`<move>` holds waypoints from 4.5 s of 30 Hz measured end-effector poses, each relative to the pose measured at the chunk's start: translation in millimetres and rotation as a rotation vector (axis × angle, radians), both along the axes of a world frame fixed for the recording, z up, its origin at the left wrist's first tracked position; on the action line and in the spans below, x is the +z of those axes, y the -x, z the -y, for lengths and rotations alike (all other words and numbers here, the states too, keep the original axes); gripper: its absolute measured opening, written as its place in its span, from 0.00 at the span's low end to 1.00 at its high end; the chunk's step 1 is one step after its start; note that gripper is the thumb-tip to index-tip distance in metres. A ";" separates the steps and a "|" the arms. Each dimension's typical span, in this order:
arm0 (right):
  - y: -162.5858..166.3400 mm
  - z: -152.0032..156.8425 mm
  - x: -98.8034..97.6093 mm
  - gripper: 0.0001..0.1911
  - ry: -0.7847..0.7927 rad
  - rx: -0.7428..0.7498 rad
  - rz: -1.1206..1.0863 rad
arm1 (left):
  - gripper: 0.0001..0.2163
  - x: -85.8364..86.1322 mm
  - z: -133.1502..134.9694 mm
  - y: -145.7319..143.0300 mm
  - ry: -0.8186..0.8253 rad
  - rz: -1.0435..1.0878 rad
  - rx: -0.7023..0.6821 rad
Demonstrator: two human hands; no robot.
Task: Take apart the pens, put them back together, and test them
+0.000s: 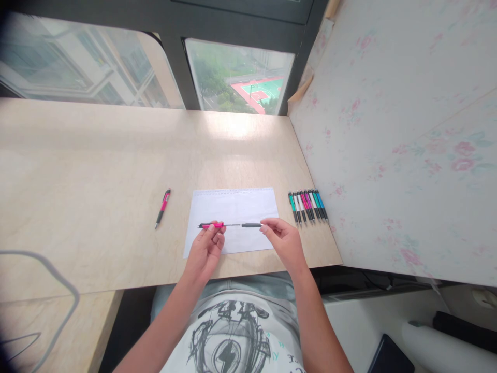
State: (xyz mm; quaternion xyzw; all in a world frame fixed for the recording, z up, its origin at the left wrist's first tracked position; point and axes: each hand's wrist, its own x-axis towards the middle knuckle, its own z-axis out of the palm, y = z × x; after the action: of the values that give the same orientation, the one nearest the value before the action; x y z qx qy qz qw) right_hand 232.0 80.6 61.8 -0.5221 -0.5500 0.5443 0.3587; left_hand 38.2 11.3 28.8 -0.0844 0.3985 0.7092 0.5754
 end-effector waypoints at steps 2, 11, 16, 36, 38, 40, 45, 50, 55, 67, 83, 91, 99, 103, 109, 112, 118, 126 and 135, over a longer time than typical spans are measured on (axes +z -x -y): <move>1.0 0.5 -1.2 0.14 -0.002 0.006 0.004 | 0.04 -0.5 0.5 -1.3 -0.006 -0.009 -0.008; 15.7 8.1 -10.8 0.13 -0.035 0.132 0.043 | 0.09 -1.8 3.4 -15.4 -0.051 -0.039 -0.121; 19.4 9.3 -11.5 0.12 -0.026 0.121 0.054 | 0.10 -1.0 3.1 -15.6 -0.052 -0.041 -0.129; 18.9 7.3 -8.1 0.10 -0.083 0.111 0.161 | 0.11 2.7 4.8 -15.0 -0.046 -0.161 -0.163; 19.1 8.0 -5.3 0.10 -0.125 0.122 0.182 | 0.11 3.5 5.1 -15.0 -0.049 -0.184 -0.168; 19.5 9.0 -2.6 0.09 -0.179 0.147 0.190 | 0.10 4.9 5.2 -14.9 -0.046 -0.192 -0.164; 20.4 10.3 -1.1 0.14 -0.294 0.176 0.226 | 0.10 7.1 5.5 -14.9 -0.041 -0.189 -0.178; 21.1 11.2 -3.8 0.24 -0.370 0.199 0.337 | 0.11 6.6 6.7 -14.2 -0.049 -0.214 -0.202; 21.8 12.2 -4.3 0.19 -0.277 0.241 0.244 | 0.11 7.0 6.3 -12.9 -0.052 -0.204 -0.178; 22.6 9.3 -3.4 0.24 -0.281 0.287 0.269 | 0.10 8.0 6.4 -13.9 -0.037 -0.187 -0.183; 23.7 9.1 -4.8 0.15 -0.287 0.271 0.238 | 0.11 6.1 5.9 -14.1 -0.038 -0.167 -0.171; 24.6 11.2 -6.9 0.25 -0.296 0.272 0.307 | 0.11 6.6 6.5 -15.3 -0.031 -0.185 -0.187; 26.2 9.7 -8.3 0.17 -0.326 0.317 0.276 | 0.12 5.7 5.6 -14.1 -0.022 -0.191 -0.166; 26.8 10.9 -12.7 0.27 -0.270 0.275 0.264 | 0.11 6.0 6.6 -15.1 -0.037 -0.215 -0.190; 26.9 10.6 -14.0 0.15 -0.286 0.271 0.211 | 0.11 3.9 7.0 -14.6 -0.012 -0.212 -0.161; 26.5 10.8 -15.5 0.22 -0.308 0.271 0.267 | 0.11 3.6 6.6 -15.2 -0.011 -0.209 -0.177; 24.2 10.8 -16.2 0.23 -0.234 0.277 0.205 | 0.11 3.5 6.6 -15.3 0.000 -0.217 -0.183; 23.0 11.7 -18.1 0.17 -0.376 0.295 0.258 | 0.12 0.9 5.5 -14.1 0.002 -0.216 -0.173; 29.1 12.4 -20.0 0.19 -0.296 0.267 0.232 | 0.10 1.2 5.1 -14.9 -0.019 -0.230 -0.166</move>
State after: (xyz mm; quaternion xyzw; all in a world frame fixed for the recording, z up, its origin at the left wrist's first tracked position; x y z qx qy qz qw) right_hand 202.8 68.3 41.9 -0.4455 -0.7255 0.4368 0.2906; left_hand 53.1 6.2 30.0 0.0361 0.4607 0.6678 0.5835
